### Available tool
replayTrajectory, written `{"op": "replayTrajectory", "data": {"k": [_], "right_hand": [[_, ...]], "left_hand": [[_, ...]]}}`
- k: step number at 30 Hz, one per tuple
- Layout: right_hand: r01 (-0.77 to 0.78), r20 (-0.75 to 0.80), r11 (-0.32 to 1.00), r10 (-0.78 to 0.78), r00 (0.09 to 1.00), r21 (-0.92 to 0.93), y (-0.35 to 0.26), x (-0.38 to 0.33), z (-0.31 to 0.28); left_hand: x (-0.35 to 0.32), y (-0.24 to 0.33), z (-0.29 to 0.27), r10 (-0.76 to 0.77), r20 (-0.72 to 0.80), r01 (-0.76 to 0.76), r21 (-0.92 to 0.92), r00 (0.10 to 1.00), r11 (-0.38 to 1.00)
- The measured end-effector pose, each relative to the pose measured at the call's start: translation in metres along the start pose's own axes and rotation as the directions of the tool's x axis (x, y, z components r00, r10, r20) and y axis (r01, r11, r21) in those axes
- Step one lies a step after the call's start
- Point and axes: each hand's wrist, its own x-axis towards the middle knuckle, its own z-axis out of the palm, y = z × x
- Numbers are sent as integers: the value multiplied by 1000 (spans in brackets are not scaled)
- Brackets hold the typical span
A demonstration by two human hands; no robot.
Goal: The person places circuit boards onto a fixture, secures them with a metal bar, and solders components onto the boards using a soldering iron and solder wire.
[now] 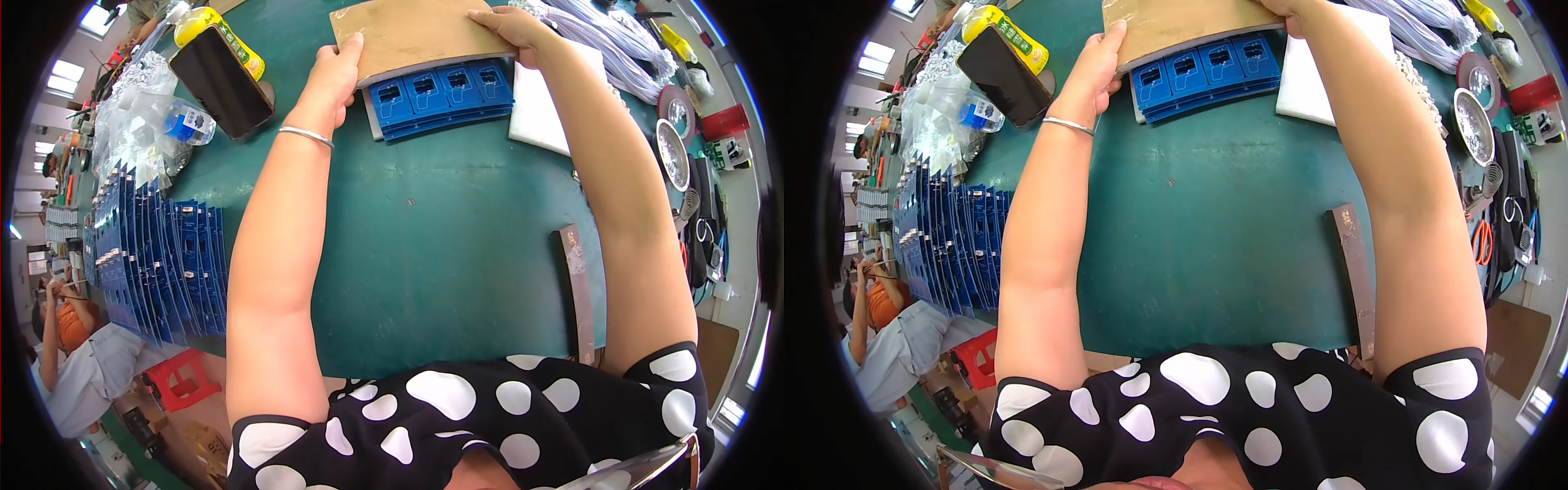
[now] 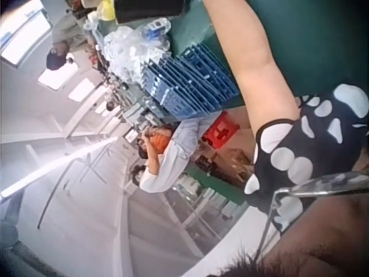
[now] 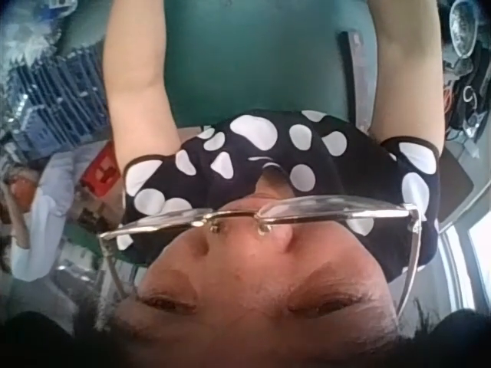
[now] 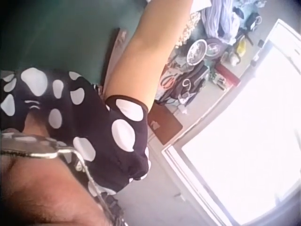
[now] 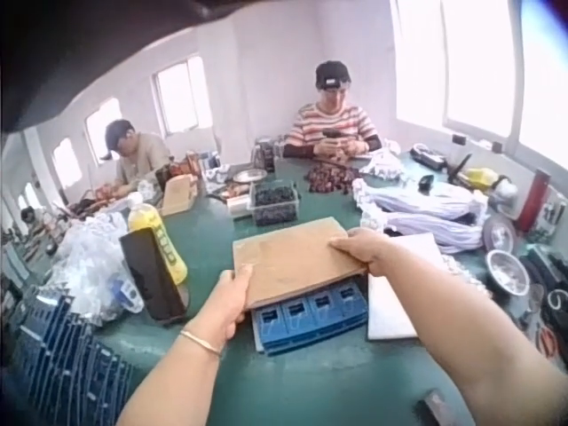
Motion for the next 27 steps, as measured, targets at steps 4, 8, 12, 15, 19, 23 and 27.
{"op": "replayTrajectory", "data": {"k": [4,8,12,15,19,23,27], "right_hand": [[15,94,986,-31,995,168,7,12,2],[297,459,809,-545,701,507,34,28,-33],[117,164,946,-173,971,302,-21,-45,-22],[215,181,908,-294,939,359,-22,-86,-32],[336,177,894,-397,900,297,-18,-162,-9],[137,197,835,-280,940,532,12,-244,43],[-19,229,872,-108,967,490,51,-285,67]], "left_hand": [[3,2,-7,-27,23,26,13,999,1000],[8,5,1,-7,77,9,-20,997,1000],[-35,23,-34,124,266,8,-447,956,895],[-83,25,-44,298,387,44,-669,873,742],[-146,-4,-62,422,88,-302,-570,902,764],[-218,-12,-16,480,-21,-393,-607,877,691],[-275,-36,-21,516,-52,-420,-653,855,631]]}}
